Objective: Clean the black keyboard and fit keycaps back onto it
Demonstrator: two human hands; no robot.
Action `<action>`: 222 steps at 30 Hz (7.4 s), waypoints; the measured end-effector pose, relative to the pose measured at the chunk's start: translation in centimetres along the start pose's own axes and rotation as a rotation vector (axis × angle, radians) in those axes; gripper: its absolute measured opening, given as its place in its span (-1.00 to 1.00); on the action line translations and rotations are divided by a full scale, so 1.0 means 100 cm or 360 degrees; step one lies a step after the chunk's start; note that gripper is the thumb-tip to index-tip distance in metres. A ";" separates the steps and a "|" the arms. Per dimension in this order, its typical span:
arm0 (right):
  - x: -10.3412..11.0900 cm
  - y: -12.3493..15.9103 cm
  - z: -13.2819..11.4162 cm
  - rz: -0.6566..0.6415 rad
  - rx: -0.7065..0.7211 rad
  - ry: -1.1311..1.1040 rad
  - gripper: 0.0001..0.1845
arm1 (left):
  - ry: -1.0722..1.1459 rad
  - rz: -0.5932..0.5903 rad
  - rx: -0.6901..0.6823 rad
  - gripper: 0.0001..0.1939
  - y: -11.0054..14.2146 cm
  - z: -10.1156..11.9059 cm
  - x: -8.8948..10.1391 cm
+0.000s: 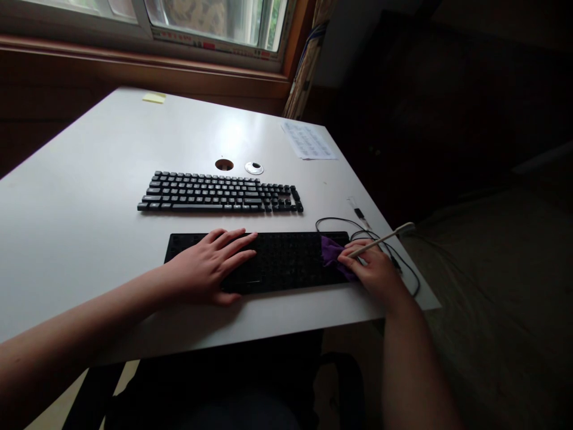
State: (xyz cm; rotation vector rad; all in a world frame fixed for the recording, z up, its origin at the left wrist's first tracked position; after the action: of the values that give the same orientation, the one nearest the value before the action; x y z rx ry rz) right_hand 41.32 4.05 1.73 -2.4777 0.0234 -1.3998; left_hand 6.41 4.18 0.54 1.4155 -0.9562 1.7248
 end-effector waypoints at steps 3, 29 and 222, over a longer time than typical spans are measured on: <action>0.002 -0.001 -0.004 0.0023 0.0031 0.0032 -0.86 | -0.0007 0.0006 0.0001 -0.19 0.000 0.000 0.001; -0.010 0.001 -0.075 0.0038 0.0157 -0.0328 -0.78 | 0.0004 0.0013 -0.0009 -0.19 0.000 0.001 0.001; 0.002 -0.013 -0.013 0.0140 -0.0500 0.0091 -0.73 | -0.0024 0.0032 -0.0018 -0.18 0.001 -0.001 -0.002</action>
State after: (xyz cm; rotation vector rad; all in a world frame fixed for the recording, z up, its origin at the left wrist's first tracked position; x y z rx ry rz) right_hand 40.16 4.96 2.81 -2.6431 0.3876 -1.5295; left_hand 6.30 4.17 0.37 1.4183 -0.9902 1.7230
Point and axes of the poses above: each hand's wrist, its own y-axis away from the middle knuckle, its own x-axis out of the back of the hand, z = x × y, the point moved 8 cm from there along -y, towards the middle knuckle, and after that the axes turned 1 degree about -z, right-handed, at the moved point
